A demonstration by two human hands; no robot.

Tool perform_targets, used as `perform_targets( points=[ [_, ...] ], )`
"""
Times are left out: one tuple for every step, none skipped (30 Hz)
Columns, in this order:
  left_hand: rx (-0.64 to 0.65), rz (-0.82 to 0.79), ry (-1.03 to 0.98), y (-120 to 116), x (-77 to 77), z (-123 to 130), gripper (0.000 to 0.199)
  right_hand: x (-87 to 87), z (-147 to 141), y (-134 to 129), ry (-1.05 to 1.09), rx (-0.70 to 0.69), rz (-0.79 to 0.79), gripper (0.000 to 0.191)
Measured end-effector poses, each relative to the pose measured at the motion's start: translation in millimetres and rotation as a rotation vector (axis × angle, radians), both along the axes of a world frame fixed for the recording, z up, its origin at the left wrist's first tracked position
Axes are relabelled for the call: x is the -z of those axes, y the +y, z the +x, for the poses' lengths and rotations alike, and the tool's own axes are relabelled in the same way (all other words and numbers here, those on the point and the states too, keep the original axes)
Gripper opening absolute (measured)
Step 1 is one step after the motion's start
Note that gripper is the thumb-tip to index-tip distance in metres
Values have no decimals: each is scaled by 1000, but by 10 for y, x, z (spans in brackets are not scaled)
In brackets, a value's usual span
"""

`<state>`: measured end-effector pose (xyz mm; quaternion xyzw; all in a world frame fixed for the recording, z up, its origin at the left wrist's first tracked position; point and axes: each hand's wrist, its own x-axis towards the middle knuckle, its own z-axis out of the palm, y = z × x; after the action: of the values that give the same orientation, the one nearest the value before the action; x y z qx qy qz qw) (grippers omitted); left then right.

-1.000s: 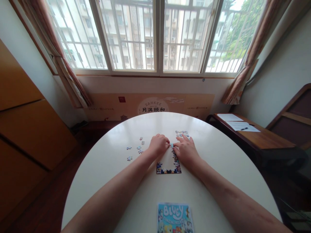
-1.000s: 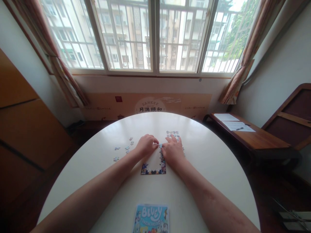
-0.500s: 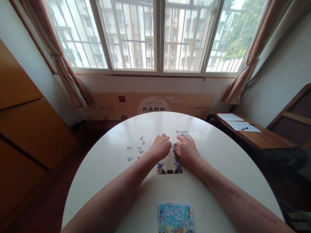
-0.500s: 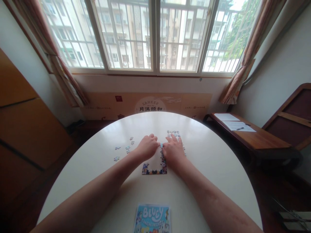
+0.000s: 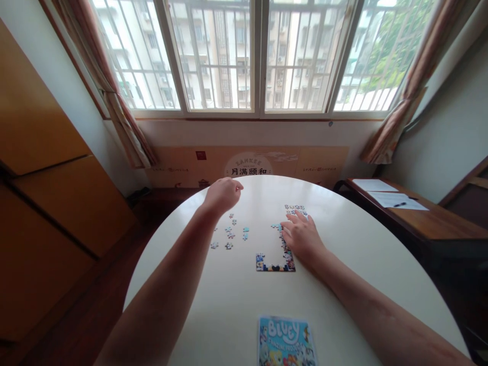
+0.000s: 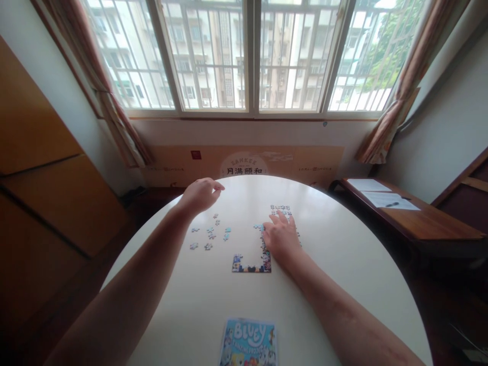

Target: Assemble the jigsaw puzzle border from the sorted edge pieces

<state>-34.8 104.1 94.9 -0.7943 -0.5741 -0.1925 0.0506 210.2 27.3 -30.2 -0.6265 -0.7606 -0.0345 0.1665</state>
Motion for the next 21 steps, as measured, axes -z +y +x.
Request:
perform_targets(
  points=[
    [-34,-36,14,5,-55,-87,30,12,2,4,-4,-3,-1,33],
    [-60,-84,35,6,-97,-166,28,21,3,7,-10,-3,-5,34],
    [-78,-137,61,5,-127,-235,27,28,3,10,-17,-4,-10,34],
    [-91,-196,91,3,-146,-293,26,34,2,11,-24,-5,-15,34],
    [-97,-254,122,3,-153,-340,26,38,0,12,-31,-5,-17,33],
    [-99,-308,150,4,-151,-376,26,42,-2,12,-36,-4,-15,33],
    [-98,-358,176,6,-140,-401,26,47,-4,12,-41,-6,-11,33],
    [-94,-406,198,11,-120,-416,26,52,-6,12,-46,-6,-5,33],
    [-91,-447,216,18,-93,-421,25,57,-8,12,-50,-7,0,33],
    [-84,-484,233,26,-59,-418,24,62,-10,11,-54,-6,4,33],
    [-76,-516,250,35,-20,-408,23,66,-12,9,-56,-4,7,33],
    [-67,-544,266,43,22,-391,22,69,-13,8,-55,-1,8,34],
    [-59,-567,281,51,66,-370,22,70,-13,7,-50,1,10,35],
    [-52,-584,294,57,109,-347,22,70,-12,6,-41,3,14,36],
    [-47,-598,307,62,150,-323,21,69,-10,5,-32,3,22,37],
    [-46,-611,319,66,187,-299,20,67,-6,4,-22,5,36,38],
    [-49,-624,331,68,221,-277,19,66,-2,4,-14,5,53,38],
    [-55,-639,342,70,250,-257,17,66,4,3,-8,4,70,38],
    [-60,-653,353,72,274,-239,15,66,10,3,-5,3,85,38],
    [-64,-665,363,72,295,-224,14,66,14,3,-4,0,95,37],
    [-67,-674,373,72,313,-211,13,66,17,2,-4,-4,98,37]
  ],
)
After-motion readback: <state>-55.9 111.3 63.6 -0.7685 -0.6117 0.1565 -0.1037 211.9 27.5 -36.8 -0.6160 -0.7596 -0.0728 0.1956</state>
